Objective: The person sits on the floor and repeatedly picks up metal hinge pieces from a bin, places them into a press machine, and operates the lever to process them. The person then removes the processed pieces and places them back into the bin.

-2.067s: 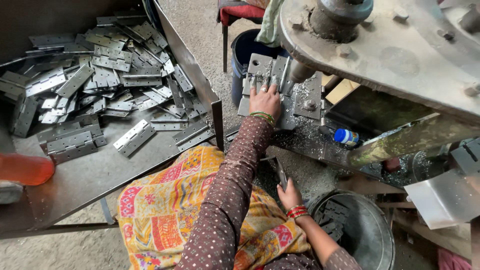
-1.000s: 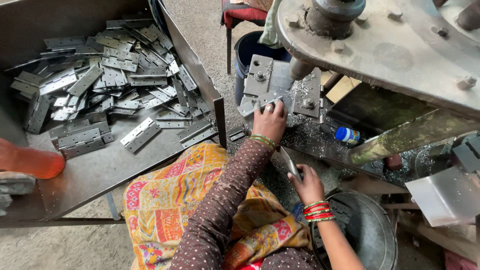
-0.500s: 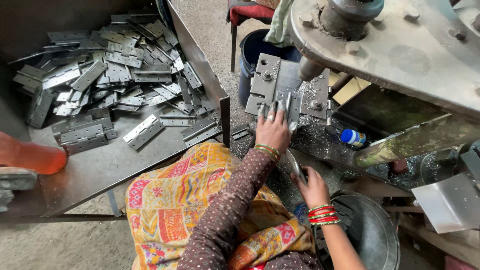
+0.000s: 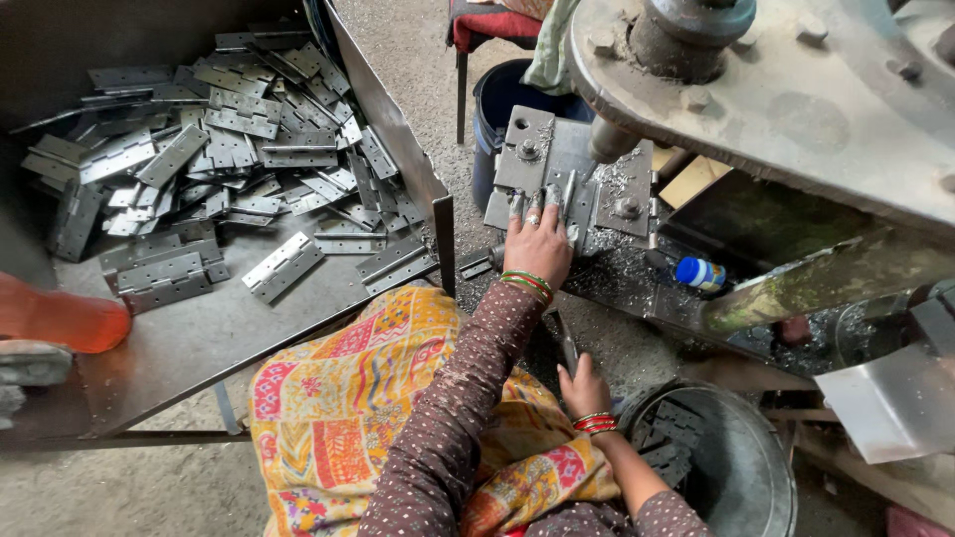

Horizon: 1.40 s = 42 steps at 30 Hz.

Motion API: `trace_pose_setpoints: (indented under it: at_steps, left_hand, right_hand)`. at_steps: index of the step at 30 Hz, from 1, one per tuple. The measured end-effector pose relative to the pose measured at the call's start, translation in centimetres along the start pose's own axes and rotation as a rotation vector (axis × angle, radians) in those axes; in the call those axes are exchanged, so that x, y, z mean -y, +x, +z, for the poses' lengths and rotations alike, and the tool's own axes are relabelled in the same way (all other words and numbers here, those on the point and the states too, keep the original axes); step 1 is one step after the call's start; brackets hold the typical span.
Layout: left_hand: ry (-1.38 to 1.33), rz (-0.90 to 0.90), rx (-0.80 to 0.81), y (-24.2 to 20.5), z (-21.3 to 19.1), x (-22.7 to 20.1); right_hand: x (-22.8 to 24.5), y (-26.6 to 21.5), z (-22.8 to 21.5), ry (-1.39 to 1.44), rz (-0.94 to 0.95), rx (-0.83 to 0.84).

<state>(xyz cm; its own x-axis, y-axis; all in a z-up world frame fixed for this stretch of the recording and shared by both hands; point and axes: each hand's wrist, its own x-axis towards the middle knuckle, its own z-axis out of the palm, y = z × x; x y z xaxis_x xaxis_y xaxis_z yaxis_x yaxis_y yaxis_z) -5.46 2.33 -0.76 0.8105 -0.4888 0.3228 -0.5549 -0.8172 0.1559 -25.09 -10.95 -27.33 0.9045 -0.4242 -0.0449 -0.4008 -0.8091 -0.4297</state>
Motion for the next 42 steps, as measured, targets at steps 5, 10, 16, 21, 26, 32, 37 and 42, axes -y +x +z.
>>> trace_pose_setpoints:
  at_steps: [5, 10, 16, 21, 26, 32, 37, 42]
  left_hand:
    - [0.002, 0.002, 0.033, -0.1, 0.0, -0.4]
    - [0.026, -0.017, 0.142, 1.6, 1.6, -0.2]
    - [0.041, -0.063, 0.003, 3.5, 2.2, -0.5]
    - [-0.006, -0.043, 0.077, 1.1, 1.3, -0.2]
    - [0.046, -0.018, 0.075, 2.1, 1.8, 0.0]
    - [-0.044, -0.048, 0.004, 5.0, 4.3, -0.3]
    - [-0.018, -0.016, 0.003, 4.9, 4.0, -0.3]
    - [-0.009, 0.016, -0.046, 3.2, 2.3, 0.1]
  right_hand:
    - [0.5, 0.7, -5.6, 0.144, -0.071, 0.139]
    - [2.0, 0.6, -11.9, -0.084, 0.058, 0.312]
    - [1.3, -0.2, -4.5, 0.089, -0.031, -0.021]
    - [-0.2, -0.4, -1.8, 0.052, -0.1, -0.065]
    - [2.4, 1.1, -10.7, 0.025, 0.154, 0.381]
    - [3.7, 0.5, -13.7, -0.029, -0.115, 0.08]
    - [1.1, -0.9, -5.4, -0.028, -0.019, 0.036]
    - [0.4, 0.4, -3.6, 0.095, -0.021, -0.01]
